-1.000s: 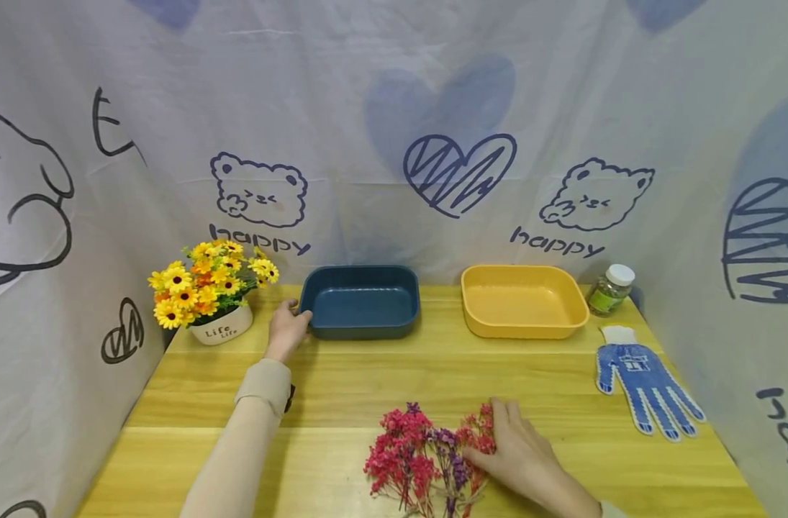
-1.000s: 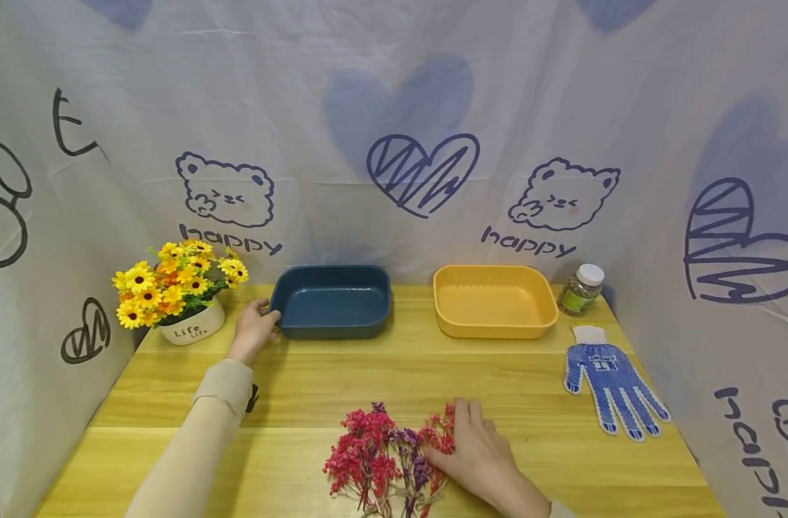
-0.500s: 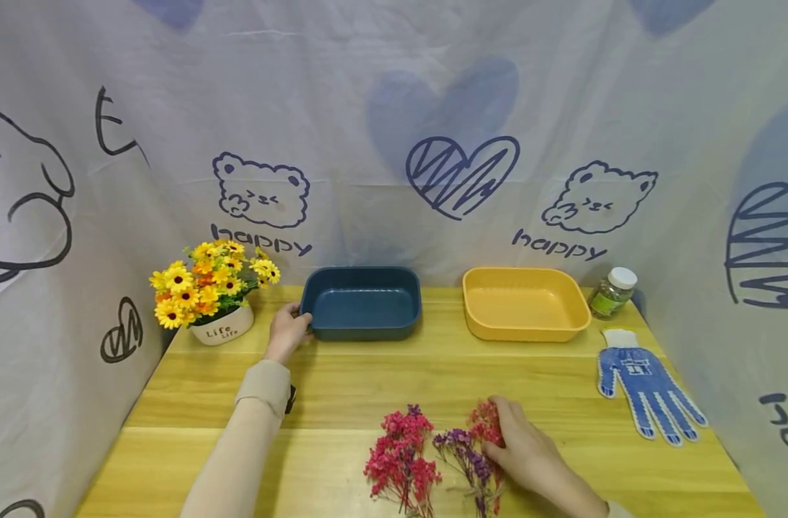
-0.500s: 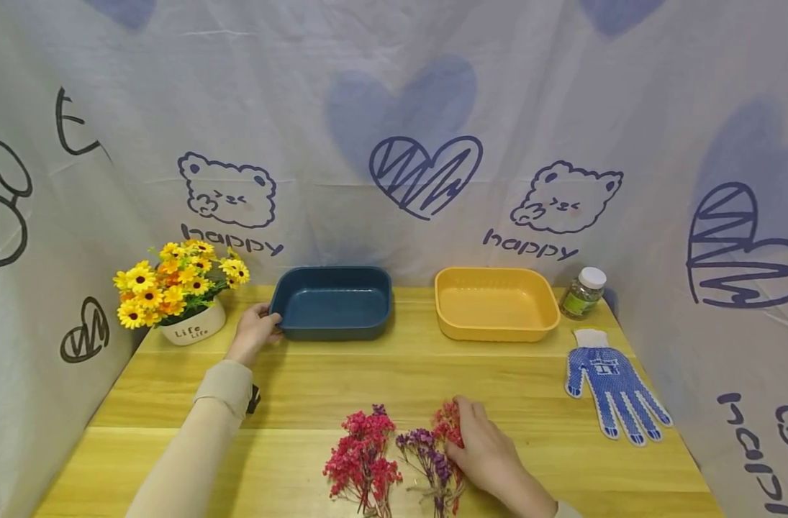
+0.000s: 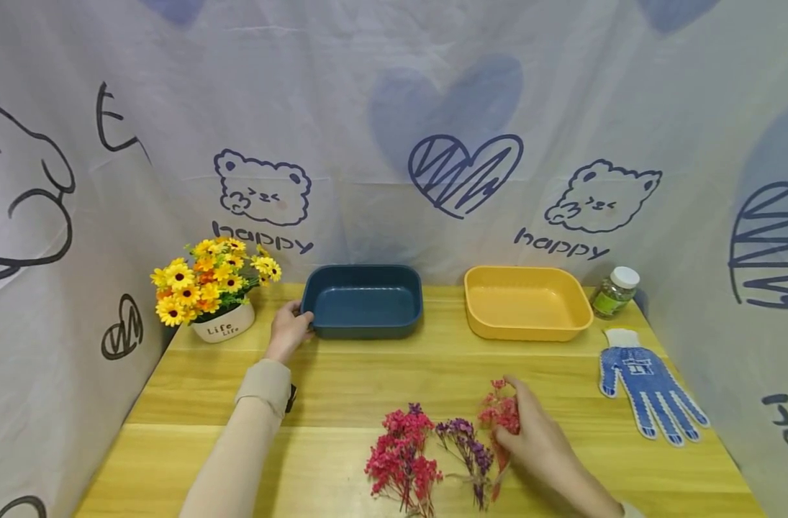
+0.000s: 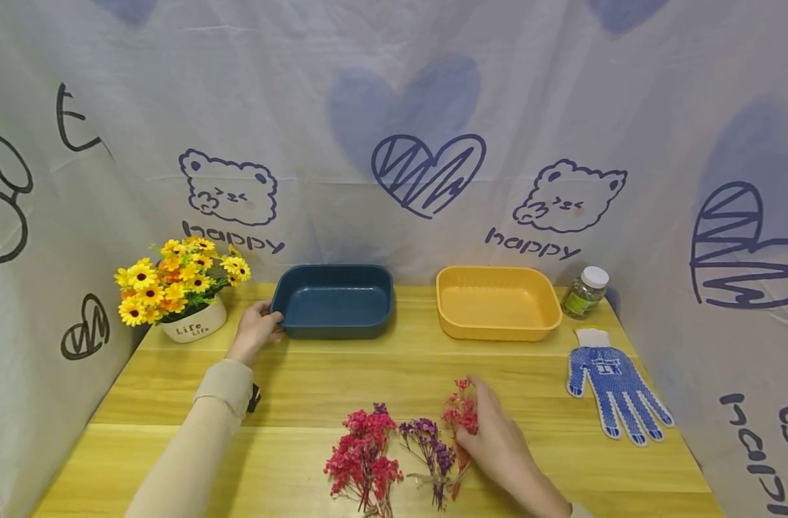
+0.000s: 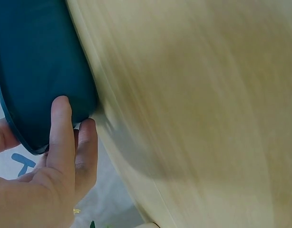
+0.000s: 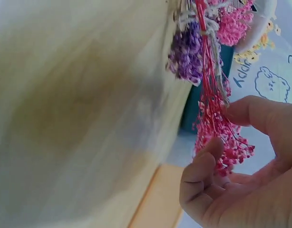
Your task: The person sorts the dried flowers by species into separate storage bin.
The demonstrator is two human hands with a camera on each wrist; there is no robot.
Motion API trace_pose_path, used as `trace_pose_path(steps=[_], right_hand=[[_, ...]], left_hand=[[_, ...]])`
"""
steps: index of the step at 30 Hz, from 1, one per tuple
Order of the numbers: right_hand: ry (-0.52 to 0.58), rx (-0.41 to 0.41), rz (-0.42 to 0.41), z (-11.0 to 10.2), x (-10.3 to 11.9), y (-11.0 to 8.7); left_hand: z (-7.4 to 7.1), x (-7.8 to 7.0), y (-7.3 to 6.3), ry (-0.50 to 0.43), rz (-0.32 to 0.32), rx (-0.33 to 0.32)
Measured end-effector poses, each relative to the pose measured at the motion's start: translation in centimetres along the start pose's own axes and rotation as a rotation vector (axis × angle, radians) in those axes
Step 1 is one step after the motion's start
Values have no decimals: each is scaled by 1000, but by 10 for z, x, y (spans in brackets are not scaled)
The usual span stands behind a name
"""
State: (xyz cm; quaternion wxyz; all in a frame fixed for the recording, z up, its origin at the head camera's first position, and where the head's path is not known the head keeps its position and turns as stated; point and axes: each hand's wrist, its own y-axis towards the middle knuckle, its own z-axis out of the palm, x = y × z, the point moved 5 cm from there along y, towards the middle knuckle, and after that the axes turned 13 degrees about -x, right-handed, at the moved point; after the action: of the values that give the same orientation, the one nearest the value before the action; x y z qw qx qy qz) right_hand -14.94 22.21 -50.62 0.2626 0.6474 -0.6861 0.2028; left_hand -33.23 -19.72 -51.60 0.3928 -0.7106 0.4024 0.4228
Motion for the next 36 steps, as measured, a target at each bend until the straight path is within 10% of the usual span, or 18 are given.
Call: trace_pose_path(steps=[17,36], right_hand=[[147,-157,-233,-50,44,36],[196,-176,-439,-33,137,117]], left_hand=[[-2,-1,-1,0,3,-11],[-4,-1,-3,-53,-2,-8]])
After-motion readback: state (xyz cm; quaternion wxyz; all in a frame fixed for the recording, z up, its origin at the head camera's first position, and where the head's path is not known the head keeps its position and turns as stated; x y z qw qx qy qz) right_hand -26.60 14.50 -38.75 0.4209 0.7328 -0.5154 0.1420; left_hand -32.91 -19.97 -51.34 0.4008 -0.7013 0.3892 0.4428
